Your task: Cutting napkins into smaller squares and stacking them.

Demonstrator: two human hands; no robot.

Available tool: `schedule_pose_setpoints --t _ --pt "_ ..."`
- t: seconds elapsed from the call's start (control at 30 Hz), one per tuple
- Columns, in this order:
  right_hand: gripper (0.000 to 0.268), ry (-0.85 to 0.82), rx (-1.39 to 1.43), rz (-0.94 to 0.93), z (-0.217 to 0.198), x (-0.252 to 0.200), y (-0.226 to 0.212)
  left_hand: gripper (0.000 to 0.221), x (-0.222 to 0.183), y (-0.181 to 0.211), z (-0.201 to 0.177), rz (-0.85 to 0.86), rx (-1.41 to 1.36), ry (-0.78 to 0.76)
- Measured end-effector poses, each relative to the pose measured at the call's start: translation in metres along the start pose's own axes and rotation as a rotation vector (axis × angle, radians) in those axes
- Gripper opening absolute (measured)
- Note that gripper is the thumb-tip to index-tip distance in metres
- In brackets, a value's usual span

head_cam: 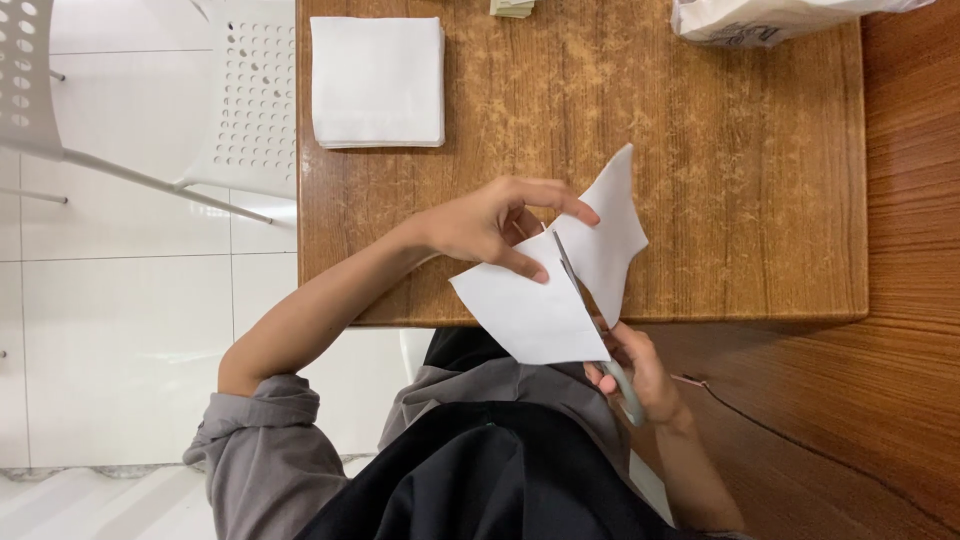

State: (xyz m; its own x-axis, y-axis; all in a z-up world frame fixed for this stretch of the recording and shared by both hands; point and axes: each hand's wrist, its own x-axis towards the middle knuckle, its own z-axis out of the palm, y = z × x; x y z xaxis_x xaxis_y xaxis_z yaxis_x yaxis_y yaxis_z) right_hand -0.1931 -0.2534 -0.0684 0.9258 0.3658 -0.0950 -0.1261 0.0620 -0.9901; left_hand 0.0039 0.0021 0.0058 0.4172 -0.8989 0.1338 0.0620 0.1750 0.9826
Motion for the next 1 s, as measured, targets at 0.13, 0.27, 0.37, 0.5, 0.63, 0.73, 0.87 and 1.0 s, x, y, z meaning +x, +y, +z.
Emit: schedule_pose_setpoints --t 0.13,0.27,0.37,0.5,0.63,0.73,0.87,1.0 --pt "0.067 0.006 0.013 -0.031 0.006 0.005 -0.012 0.063 0.001 -0.014 0.000 -0.025 -0.052 -0.033" --pt "0.057 0.041 0.112 -0.047 0.008 0.006 -0.012 0.064 0.003 -0.010 0.003 -0.027 -0.117 -0.072" --pt "0.061 0.043 0.165 -0.026 0.004 0.005 -0.007 0.064 0.003 -0.012 0.003 -0.028 -0.161 -0.084" --pt "0.097 -0.021 0.154 -0.026 0.001 -0.005 0.004 0.064 0.003 -0.017 0.003 -0.037 -0.198 -0.085" --pt "0.056 0.047 0.271 -0.054 0.005 0.000 0.004 0.063 0.003 -0.017 0.002 -0.056 -0.219 -0.088" --pt "0.084 0.023 0.120 0.019 -0.005 -0.016 0.026 0.065 0.003 -0.014 0.002 -0.058 -0.195 -0.087" --pt "0.075 0.075 0.191 0.098 -0.004 -0.005 0.016 0.066 0.004 -0.018 0.000 -0.033 -0.163 -0.087" --pt "0.029 0.065 0.456 0.352 -0.006 -0.001 -0.011 0.069 0.007 -0.035 0.001 -0.008 -0.133 -0.111"
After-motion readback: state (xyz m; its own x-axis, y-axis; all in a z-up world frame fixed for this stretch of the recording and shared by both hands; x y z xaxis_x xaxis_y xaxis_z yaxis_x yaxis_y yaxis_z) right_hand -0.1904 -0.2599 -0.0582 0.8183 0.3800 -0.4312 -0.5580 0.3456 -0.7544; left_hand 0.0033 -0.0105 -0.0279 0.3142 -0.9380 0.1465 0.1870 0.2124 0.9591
